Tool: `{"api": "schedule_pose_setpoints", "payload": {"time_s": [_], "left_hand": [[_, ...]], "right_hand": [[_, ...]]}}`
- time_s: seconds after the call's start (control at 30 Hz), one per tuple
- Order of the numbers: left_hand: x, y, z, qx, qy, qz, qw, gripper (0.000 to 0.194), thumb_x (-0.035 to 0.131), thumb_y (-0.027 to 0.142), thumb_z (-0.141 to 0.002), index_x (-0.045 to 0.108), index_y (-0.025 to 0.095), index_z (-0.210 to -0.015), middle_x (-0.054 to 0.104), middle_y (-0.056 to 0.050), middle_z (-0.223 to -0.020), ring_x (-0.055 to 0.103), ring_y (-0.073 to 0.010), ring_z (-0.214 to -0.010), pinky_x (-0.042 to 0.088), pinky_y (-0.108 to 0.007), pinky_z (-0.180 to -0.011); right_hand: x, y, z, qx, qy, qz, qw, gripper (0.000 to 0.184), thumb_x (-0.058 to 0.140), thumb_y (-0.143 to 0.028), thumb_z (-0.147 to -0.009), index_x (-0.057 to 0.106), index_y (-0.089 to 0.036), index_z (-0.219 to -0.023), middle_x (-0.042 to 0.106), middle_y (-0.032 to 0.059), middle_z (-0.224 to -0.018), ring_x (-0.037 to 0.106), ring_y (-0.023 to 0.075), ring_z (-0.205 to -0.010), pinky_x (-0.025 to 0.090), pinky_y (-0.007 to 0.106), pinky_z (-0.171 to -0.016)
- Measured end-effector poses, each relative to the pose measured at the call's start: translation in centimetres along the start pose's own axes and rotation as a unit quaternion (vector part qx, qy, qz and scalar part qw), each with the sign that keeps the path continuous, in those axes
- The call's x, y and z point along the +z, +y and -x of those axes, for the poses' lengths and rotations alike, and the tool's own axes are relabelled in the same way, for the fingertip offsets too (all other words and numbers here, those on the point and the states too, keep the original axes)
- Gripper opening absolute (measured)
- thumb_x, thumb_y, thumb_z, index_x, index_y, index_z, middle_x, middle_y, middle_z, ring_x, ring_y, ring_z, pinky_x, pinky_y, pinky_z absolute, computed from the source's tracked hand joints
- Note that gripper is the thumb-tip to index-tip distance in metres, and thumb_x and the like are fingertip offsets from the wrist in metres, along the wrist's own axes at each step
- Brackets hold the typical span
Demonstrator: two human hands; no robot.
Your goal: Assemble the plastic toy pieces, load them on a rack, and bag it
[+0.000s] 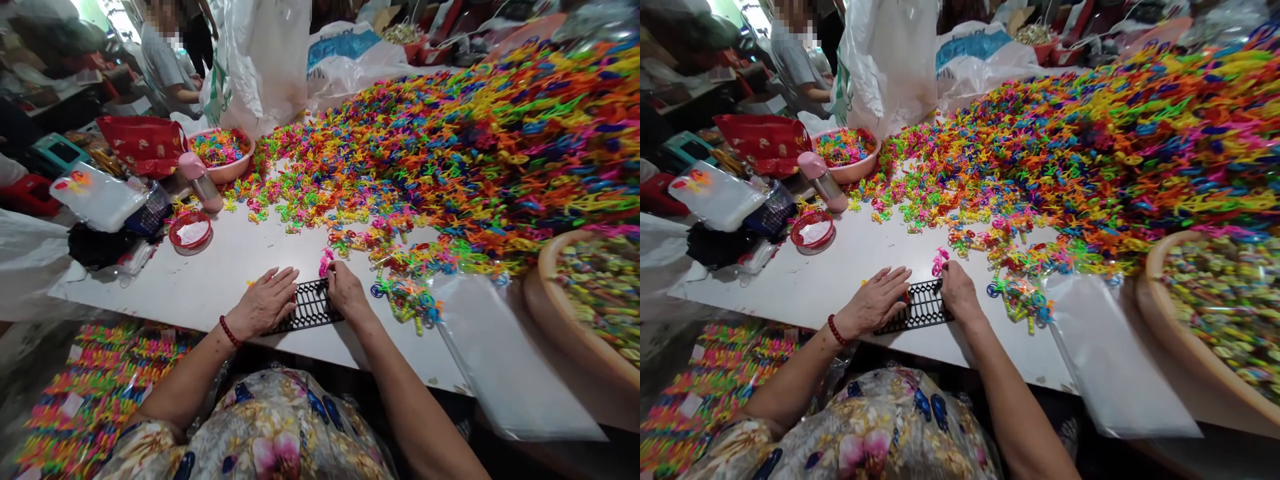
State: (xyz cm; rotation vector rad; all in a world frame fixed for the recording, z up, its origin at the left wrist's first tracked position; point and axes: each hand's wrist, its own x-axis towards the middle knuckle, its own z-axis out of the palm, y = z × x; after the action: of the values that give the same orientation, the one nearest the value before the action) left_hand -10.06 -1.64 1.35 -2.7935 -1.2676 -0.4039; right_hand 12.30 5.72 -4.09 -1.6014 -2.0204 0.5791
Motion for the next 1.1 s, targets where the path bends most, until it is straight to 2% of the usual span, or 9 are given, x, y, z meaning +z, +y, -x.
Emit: {"api": "schedule_pose_setpoints", "payload": {"time_s": [0.1, 0.2, 0.4, 0.63, 0.73, 0.83, 0.93, 1.0, 1.1], "left_hand": [[0.0, 0.1, 0.0, 0.0, 0.007, 0.01, 1.0, 0.038, 0.043, 0.027, -0.099, 0.051, 0.012, -0.133, 0.044, -0.013, -0.151, 0.033, -0.0222, -0.145, 0.03, -0.044, -0.119], [0.0, 0.0, 0.1, 0.001, 0.01, 0.008, 1.0, 0.046, 0.041, 0.022, -0.098, 0.04, 0.012, -0.143, 0.042, -0.013, -0.152, 0.03, -0.0212, -0.146, 0.029, -0.043, -0.119], [0.3, -0.1, 0.4, 0.004, 0.0, -0.007, 1.0, 0.057, 0.035, 0.015, -0.097, 0.024, 0.01, -0.152, 0.037, -0.012, -0.155, 0.027, -0.019, -0.148, 0.026, -0.04, -0.12], [-0.4, 0.5, -0.5, -0.003, -0.036, -0.058, 0.998, 0.052, 0.037, 0.034, -0.1, 0.033, 0.016, -0.149, 0.029, -0.011, -0.159, 0.025, -0.0233, -0.148, 0.02, -0.046, -0.12], [-0.4, 0.7, -1.0, -0.002, -0.051, -0.066, 0.997, 0.05, 0.035, 0.04, -0.101, 0.039, 0.019, -0.146, 0.033, -0.006, -0.158, 0.028, -0.0226, -0.147, 0.017, -0.047, -0.121], [-0.2, 0.7, -1.2, 0.0, -0.055, -0.064, 0.996, 0.048, 0.035, 0.042, -0.101, 0.045, 0.018, -0.141, 0.038, -0.006, -0.156, 0.029, -0.0209, -0.146, 0.017, -0.045, -0.121], [0.0, 0.7, -1.0, 0.004, -0.052, -0.057, 0.997, 0.046, 0.036, 0.042, -0.1, 0.049, 0.016, -0.136, 0.037, -0.008, -0.156, 0.027, -0.0216, -0.147, 0.017, -0.046, -0.121], [0.0, 0.7, -0.9, 0.005, -0.049, -0.05, 0.998, 0.045, 0.038, 0.042, -0.1, 0.05, 0.016, -0.135, 0.037, -0.009, -0.156, 0.027, -0.0223, -0.147, 0.017, -0.047, -0.121], [-0.1, 0.7, -0.8, 0.0, -0.038, -0.035, 0.999, 0.048, 0.039, 0.04, -0.1, 0.045, 0.015, -0.139, 0.038, -0.011, -0.155, 0.028, -0.0238, -0.147, 0.017, -0.048, -0.121]], "right_hand": [[1.5, -1.7, 1.3, -0.002, -0.065, -0.174, 0.983, 0.015, 0.047, -0.024, -0.09, 0.057, -0.019, -0.101, 0.065, 0.002, -0.081, 0.057, 0.0167, -0.069, 0.044, 0.026, -0.066], [2.9, -2.8, 2.2, -0.028, -0.103, -0.238, 0.965, 0.011, 0.047, -0.023, -0.088, 0.058, -0.021, -0.092, 0.064, -0.0003, -0.076, 0.055, 0.0156, -0.065, 0.044, 0.025, -0.063], [3.6, -2.5, 2.5, -0.131, -0.088, -0.2, 0.967, 0.03, 0.041, -0.007, -0.085, 0.059, -0.018, -0.107, 0.069, 0.0099, -0.101, 0.061, 0.0195, -0.089, 0.047, 0.032, -0.083], [5.0, -2.0, 3.2, -0.179, -0.104, -0.171, 0.963, 0.021, 0.043, -0.015, -0.092, 0.058, -0.018, -0.106, 0.066, 0.0095, -0.101, 0.058, 0.0199, -0.089, 0.049, 0.034, -0.084], [5.0, -2.0, 3.1, -0.182, -0.121, -0.189, 0.957, 0.024, 0.045, -0.016, -0.09, 0.06, -0.019, -0.109, 0.067, 0.009, -0.105, 0.059, 0.0195, -0.091, 0.049, 0.033, -0.084], [3.3, -0.9, 1.6, -0.14, -0.096, -0.177, 0.969, 0.022, 0.045, -0.02, -0.091, 0.064, -0.019, -0.103, 0.068, 0.0067, -0.095, 0.061, 0.0189, -0.087, 0.049, 0.032, -0.083], [0.5, 1.5, -1.6, -0.054, 0.029, -0.087, 0.994, 0.023, 0.05, -0.029, -0.092, 0.063, -0.017, -0.106, 0.065, 0.0106, -0.102, 0.06, 0.022, -0.092, 0.048, 0.035, -0.085], [-1.1, 3.0, -4.1, 0.01, 0.09, 0.014, 0.996, 0.026, 0.054, -0.033, -0.09, 0.063, -0.015, -0.105, 0.061, 0.015, -0.109, 0.059, 0.0251, -0.094, 0.047, 0.038, -0.085], [-2.5, 4.2, -7.1, 0.063, 0.07, 0.138, 0.986, 0.023, 0.055, -0.031, -0.089, 0.065, -0.013, -0.098, 0.059, 0.0169, -0.109, 0.057, 0.0255, -0.092, 0.045, 0.035, -0.082]]}}
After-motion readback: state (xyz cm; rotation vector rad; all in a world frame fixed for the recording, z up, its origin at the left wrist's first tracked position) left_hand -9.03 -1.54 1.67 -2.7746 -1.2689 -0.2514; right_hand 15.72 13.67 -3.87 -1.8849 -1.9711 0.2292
